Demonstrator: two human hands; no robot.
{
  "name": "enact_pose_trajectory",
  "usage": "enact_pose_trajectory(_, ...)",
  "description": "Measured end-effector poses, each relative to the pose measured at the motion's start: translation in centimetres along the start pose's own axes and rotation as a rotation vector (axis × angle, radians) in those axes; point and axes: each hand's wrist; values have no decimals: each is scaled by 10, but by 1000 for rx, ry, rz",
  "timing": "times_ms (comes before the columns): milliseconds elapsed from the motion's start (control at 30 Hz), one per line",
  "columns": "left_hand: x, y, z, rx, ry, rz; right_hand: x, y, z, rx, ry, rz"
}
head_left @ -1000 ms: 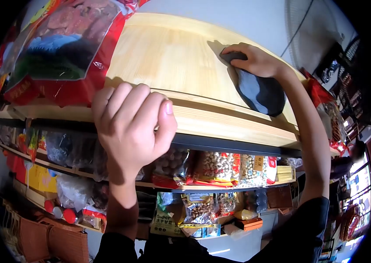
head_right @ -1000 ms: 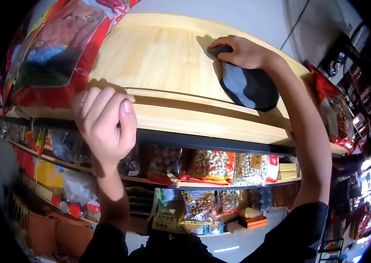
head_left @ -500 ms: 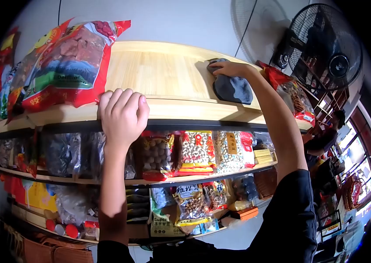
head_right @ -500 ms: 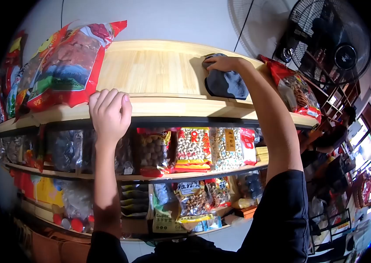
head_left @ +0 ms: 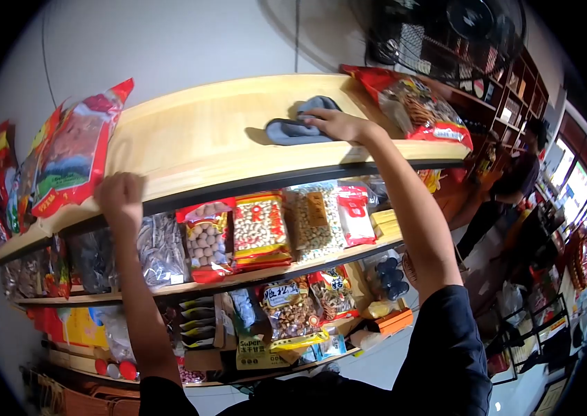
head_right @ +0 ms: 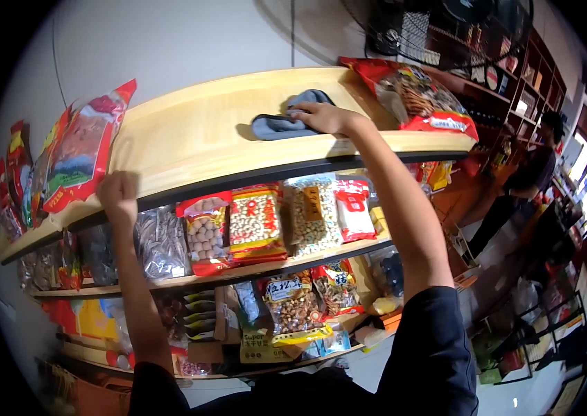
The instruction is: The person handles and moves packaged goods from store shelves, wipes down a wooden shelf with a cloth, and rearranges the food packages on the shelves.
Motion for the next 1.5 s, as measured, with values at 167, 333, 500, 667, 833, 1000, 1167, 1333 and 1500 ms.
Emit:
enact_pose_trajectory(167, 0, 0, -21, 327, -460, 168, 4, -1, 4, -57, -20, 32)
enact_pose_trajectory(333, -62, 26, -57, 657, -446, 213, -7, 8, -5, -76, -82, -8)
enact_pose_trajectory(500, -129, 79, -60, 907, -480, 369, 0, 4, 0, -75, -88, 14)
enact_pose_trajectory(667, -99, 93, -54, 850, -597, 289, -6, 12, -7, -152, -135, 42)
enact_pose_trajectory(833, -120, 81, -56, 880, -608, 163, -13, 19, -19, -236, -165, 0)
enact_pose_trajectory(1000, -119, 82, -58, 926, -605, 189, -13, 16, -12, -210, -187, -54)
enact_pose_trajectory(1167, -102, 88, -53, 914, -579, 242, -7, 12, -8, -196, -164, 19)
enact_pose_trajectory(1333, -124, 73, -51, 821, -367, 172, -6, 10, -5, -199, -156, 54)
enact_pose_trajectory(1500, -92, 91, -32, 565, -53, -266, -18, 12, -6, -315, -118, 191)
Point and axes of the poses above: each hand's wrist, its own z-axis away from the middle knuckle, its own y-axis out of the palm, x = y × z, and after that the axes turned 12 degrees about -y, right-handed
